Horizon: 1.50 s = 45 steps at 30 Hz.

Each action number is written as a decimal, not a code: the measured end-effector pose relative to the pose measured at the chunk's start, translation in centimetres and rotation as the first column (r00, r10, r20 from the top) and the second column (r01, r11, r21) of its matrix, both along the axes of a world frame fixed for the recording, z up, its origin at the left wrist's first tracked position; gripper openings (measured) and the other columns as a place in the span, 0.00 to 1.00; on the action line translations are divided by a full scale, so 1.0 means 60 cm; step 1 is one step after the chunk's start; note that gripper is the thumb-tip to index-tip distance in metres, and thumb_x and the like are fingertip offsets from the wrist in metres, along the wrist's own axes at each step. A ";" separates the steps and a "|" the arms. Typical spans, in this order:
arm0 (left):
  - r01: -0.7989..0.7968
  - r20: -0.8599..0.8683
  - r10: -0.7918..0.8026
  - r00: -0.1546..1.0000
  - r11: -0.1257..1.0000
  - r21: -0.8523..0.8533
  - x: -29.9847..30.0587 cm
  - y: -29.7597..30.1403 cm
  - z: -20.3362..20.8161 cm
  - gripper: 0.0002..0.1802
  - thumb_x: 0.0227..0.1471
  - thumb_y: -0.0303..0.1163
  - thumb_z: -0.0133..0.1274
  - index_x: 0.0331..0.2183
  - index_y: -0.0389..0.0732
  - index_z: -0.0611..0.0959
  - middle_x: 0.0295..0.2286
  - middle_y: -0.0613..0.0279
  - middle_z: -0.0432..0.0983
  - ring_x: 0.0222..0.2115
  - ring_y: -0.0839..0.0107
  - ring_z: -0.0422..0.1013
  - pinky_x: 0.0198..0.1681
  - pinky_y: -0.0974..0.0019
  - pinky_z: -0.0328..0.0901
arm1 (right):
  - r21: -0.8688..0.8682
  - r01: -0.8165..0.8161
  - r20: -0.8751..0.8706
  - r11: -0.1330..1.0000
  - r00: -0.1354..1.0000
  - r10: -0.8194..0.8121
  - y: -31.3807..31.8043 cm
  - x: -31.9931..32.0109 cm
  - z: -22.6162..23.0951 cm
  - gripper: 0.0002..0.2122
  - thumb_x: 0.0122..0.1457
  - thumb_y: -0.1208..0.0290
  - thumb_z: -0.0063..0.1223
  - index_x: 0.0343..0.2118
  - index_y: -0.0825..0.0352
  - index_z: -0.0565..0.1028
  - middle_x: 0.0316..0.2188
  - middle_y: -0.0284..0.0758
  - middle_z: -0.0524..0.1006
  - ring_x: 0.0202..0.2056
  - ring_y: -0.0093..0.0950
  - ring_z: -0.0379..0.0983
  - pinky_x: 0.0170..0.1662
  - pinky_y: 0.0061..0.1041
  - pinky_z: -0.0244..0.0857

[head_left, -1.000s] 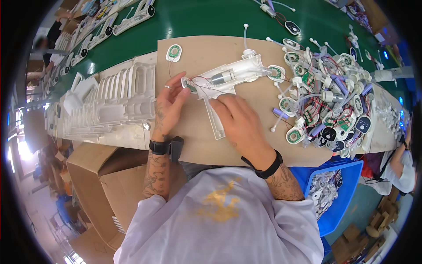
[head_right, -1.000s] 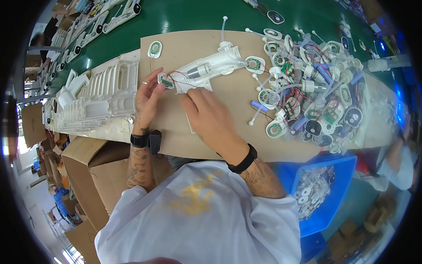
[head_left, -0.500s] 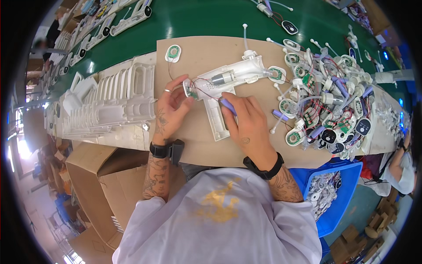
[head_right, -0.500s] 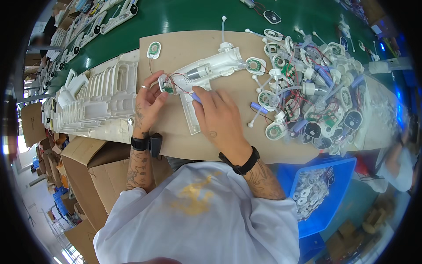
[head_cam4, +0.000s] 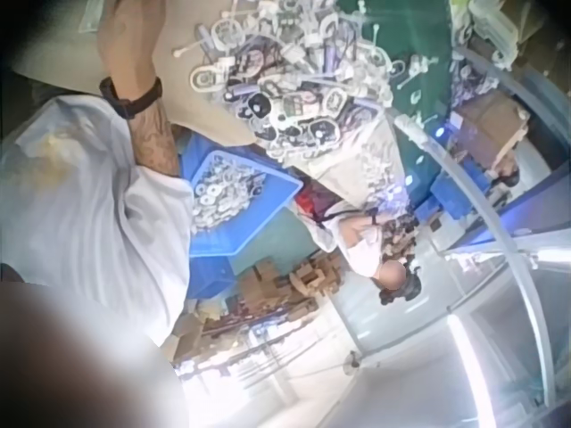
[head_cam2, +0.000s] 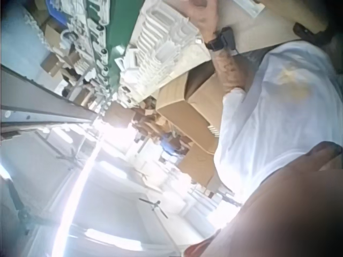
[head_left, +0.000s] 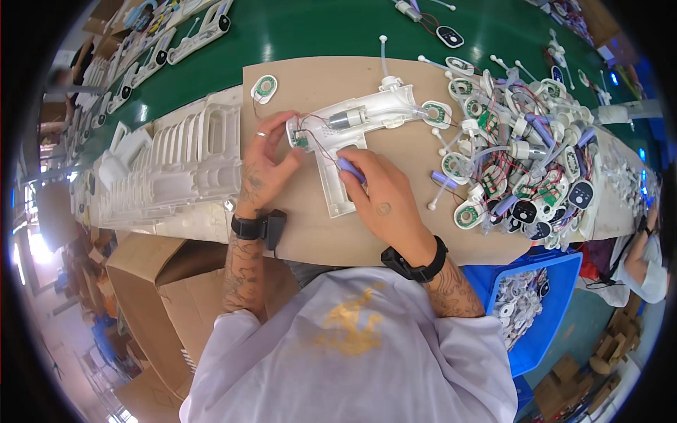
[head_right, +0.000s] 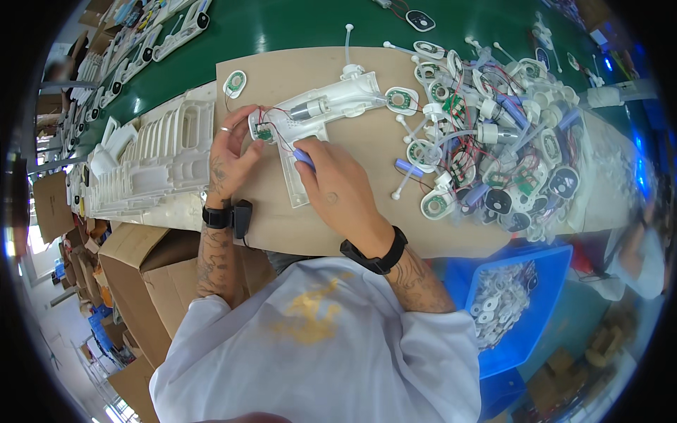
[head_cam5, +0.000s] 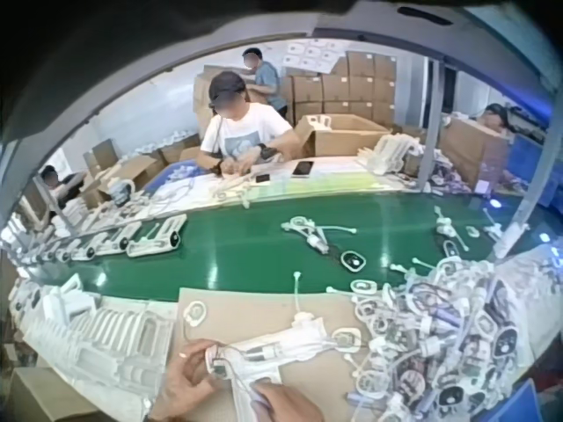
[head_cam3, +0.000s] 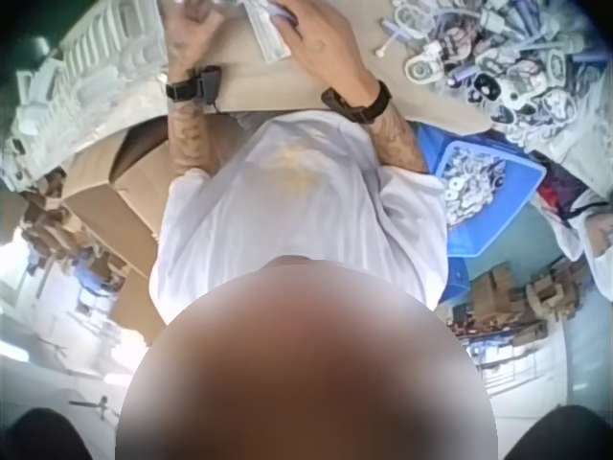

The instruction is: Assemble internal motor, wiring, and battery components into plastic bubble gun housings on an assembly line.

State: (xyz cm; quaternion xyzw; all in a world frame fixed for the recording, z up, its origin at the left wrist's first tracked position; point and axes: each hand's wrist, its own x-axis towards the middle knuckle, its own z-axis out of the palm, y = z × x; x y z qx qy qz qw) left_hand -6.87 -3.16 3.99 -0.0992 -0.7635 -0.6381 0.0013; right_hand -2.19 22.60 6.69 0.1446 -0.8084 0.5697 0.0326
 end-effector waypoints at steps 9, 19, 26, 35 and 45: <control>-0.036 -0.123 -0.006 0.992 0.941 -0.338 -0.010 -0.010 0.014 0.33 0.54 0.21 0.67 0.62 0.38 0.83 0.59 0.51 0.77 0.62 0.56 0.76 0.70 0.55 0.69 | 0.141 -0.042 0.052 0.989 0.998 0.035 -0.013 -0.020 0.010 0.12 0.69 0.74 0.62 0.54 0.68 0.79 0.44 0.43 0.80 0.41 0.46 0.84 0.44 0.42 0.78; -0.052 -0.160 -0.018 0.987 0.904 -0.423 -0.007 -0.010 0.003 0.34 0.54 0.28 0.70 0.63 0.42 0.84 0.58 0.52 0.80 0.59 0.53 0.78 0.65 0.56 0.72 | 0.028 -0.011 0.111 1.000 0.994 0.008 -0.016 -0.022 0.011 0.13 0.70 0.72 0.60 0.55 0.65 0.78 0.38 0.43 0.80 0.35 0.47 0.82 0.39 0.45 0.76; -0.041 -0.102 -0.001 0.995 0.913 -0.406 0.000 -0.006 0.010 0.35 0.57 0.30 0.70 0.66 0.45 0.82 0.60 0.53 0.80 0.59 0.56 0.79 0.65 0.57 0.72 | -0.121 -0.017 0.226 0.992 0.973 0.045 -0.015 -0.023 -0.001 0.17 0.67 0.72 0.66 0.57 0.66 0.78 0.40 0.42 0.82 0.35 0.37 0.82 0.41 0.37 0.77; -0.028 -0.062 0.002 0.998 0.907 -0.420 0.011 -0.002 0.022 0.37 0.61 0.29 0.67 0.70 0.44 0.78 0.64 0.51 0.76 0.62 0.57 0.77 0.68 0.57 0.70 | -0.092 -0.051 0.190 0.994 0.980 0.067 -0.011 -0.037 0.012 0.27 0.62 0.72 0.72 0.64 0.68 0.74 0.45 0.42 0.82 0.45 0.36 0.81 0.53 0.37 0.76; -0.042 -0.108 -0.003 0.994 0.911 -0.411 0.017 -0.001 0.020 0.36 0.62 0.34 0.66 0.70 0.49 0.78 0.63 0.53 0.76 0.63 0.51 0.74 0.67 0.56 0.69 | 0.298 -0.196 -0.043 0.934 0.975 0.218 -0.004 -0.009 0.005 0.28 0.55 0.71 0.77 0.59 0.67 0.79 0.53 0.42 0.76 0.54 0.44 0.73 0.57 0.42 0.71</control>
